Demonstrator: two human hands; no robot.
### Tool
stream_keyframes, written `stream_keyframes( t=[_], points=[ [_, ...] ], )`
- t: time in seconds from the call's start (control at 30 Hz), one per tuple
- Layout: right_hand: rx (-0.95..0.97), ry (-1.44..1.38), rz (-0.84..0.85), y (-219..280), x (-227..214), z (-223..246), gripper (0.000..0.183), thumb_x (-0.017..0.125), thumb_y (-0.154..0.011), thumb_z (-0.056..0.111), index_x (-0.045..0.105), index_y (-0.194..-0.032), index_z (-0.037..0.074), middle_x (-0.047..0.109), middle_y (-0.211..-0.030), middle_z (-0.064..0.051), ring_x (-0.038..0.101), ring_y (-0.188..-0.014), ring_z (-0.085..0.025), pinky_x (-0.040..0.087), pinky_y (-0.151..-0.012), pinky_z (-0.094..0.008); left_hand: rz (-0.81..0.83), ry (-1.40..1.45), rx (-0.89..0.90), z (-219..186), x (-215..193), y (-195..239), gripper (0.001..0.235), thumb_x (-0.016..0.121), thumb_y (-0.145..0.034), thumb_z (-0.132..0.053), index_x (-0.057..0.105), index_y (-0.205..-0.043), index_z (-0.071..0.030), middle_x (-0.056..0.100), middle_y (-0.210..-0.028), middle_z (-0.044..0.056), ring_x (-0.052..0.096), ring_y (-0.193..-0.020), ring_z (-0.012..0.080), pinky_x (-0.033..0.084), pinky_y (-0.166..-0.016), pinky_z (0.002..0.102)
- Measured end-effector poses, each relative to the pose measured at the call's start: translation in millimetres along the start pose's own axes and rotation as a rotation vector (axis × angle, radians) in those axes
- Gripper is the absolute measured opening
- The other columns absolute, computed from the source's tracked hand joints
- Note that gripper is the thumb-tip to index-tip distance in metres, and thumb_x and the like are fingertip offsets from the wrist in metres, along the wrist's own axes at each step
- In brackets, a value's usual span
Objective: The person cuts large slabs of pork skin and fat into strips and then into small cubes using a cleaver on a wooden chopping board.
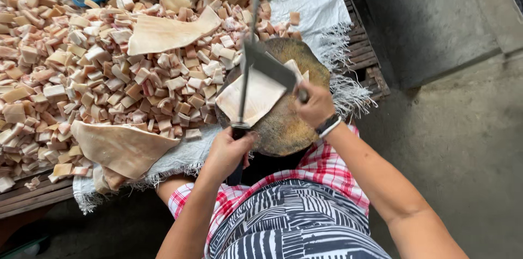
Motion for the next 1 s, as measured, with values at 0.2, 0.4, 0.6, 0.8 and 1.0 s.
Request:
stream_keyframes(
  t=[0.2, 0.4, 0.6, 0.8, 1.0],
  points=[
    [-0.379, -0.071, 0.038, 25, 19, 34, 0.015, 0.063, -0.078, 0.002, 0.059, -0.084, 0.015, 0.061, -0.073, -0.003, 0.061, -0.065, -0.016, 0.049, -0.058, -0.033, -0.097, -0.014, -0.078, -16, -9, 8, 0.020, 0.070, -0.090, -0.021, 0.067, -0.088, -0.002, 0.061, -0.061, 0.004, 0.056, -0.046, 0.0154, 0.044, -0.042, 0.033],
    [0.644, -0.686, 0.377, 14, -9, -39, 0.018, 0.066, -0.070, -0.001, 0.056, -0.080, 0.010, 0.055, -0.061, -0.001, 0.051, -0.047, -0.015, 0.043, -0.045, -0.032, -0.376, -0.571, 0.062, -40, -58, 26, 0.017, 0.072, -0.085, -0.023, 0.074, -0.096, -0.011, 0.070, -0.074, 0.012, 0.066, -0.067, 0.0296, 0.051, -0.058, 0.044],
    [0.868, -1.156, 0.777, 81, -10, -15, 0.018, 0.070, -0.063, 0.001, 0.055, -0.073, 0.003, 0.060, -0.059, -0.011, 0.056, -0.044, -0.020, 0.047, -0.046, -0.034, -0.458, -0.803, 0.173, -52, -45, 27, 0.021, 0.075, -0.084, -0.032, 0.071, -0.094, -0.014, 0.073, -0.086, 0.012, 0.070, -0.080, 0.0373, 0.053, -0.068, 0.049],
    [0.963, -0.868, 0.819, 116, -27, -25, 0.018, 0.071, -0.060, -0.001, 0.057, -0.071, 0.003, 0.057, -0.059, -0.008, 0.054, -0.045, -0.017, 0.044, -0.044, -0.033, -0.425, -0.790, 0.156, -51, -31, 17, 0.023, 0.075, -0.082, -0.031, 0.072, -0.097, -0.014, 0.074, -0.087, 0.012, 0.070, -0.081, 0.0376, 0.054, -0.069, 0.049],
    [0.931, -0.955, 0.702, 95, -23, -42, 0.018, 0.072, -0.064, 0.002, 0.057, -0.074, 0.004, 0.062, -0.063, -0.006, 0.056, -0.049, -0.018, 0.045, -0.047, -0.034, -0.419, -0.751, 0.178, -44, -28, 11, 0.024, 0.075, -0.081, -0.031, 0.074, -0.099, -0.015, 0.074, -0.088, 0.013, 0.070, -0.082, 0.0381, 0.054, -0.069, 0.049]
  ],
)
Point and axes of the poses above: each hand's wrist, its own y-axis away from the middle knuckle, its own x-axis out of the palm, z = x × y, the point moved 8 cm from there along -y, towards the middle knuckle
